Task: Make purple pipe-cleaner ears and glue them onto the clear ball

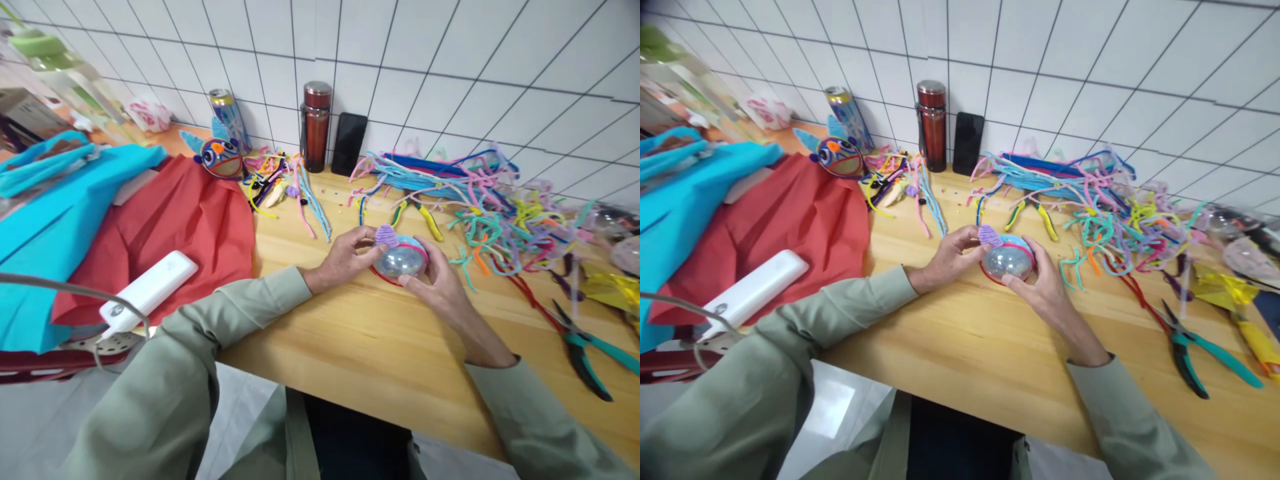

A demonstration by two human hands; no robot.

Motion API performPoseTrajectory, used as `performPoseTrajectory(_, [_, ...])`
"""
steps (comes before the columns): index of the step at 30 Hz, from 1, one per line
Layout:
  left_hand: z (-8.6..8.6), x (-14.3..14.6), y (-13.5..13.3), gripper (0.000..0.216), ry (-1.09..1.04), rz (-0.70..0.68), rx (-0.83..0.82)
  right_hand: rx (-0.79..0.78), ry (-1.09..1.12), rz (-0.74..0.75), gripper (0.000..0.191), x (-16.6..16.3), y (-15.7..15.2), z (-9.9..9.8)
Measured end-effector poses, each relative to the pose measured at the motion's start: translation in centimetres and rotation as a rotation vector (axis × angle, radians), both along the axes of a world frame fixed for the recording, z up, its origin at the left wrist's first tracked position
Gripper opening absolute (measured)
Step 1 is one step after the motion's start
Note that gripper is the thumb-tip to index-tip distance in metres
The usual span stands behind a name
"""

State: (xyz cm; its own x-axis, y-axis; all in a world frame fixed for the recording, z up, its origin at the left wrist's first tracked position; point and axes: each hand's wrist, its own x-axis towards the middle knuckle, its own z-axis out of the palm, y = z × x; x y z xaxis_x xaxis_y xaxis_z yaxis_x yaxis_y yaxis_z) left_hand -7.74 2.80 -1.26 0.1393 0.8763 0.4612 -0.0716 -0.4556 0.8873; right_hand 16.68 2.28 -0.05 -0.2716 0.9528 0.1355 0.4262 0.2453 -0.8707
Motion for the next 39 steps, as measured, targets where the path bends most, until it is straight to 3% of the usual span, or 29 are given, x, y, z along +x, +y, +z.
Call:
performPoseTrajectory(6, [-0.2,-0.1,0.7,0.042,-0.025,0.027,-0.020,0.054,0.006,0.015,0.099,-0.2,1.5,-0.8])
performPoseTrajectory(13, [-0.6,-0.2,0.9,0.034,-0.042,0.038,-0.027,0.090,0.089,-0.001,0.111,-0.7,0.8,-2.2])
performPoseTrajectory(22, [-0.1,-0.4,0.5,0.032,-0.036,0.083,-0.117,0.037,0.131,-0.028,0.113,-1.8,-0.2,-2.1])
performPoseTrajectory(39, [0.2,-0.7,-0.2,0.019,0.074,0.137,0.003,0.037,0.117,-0.049,0.113,-2.1,-0.5,-1.6])
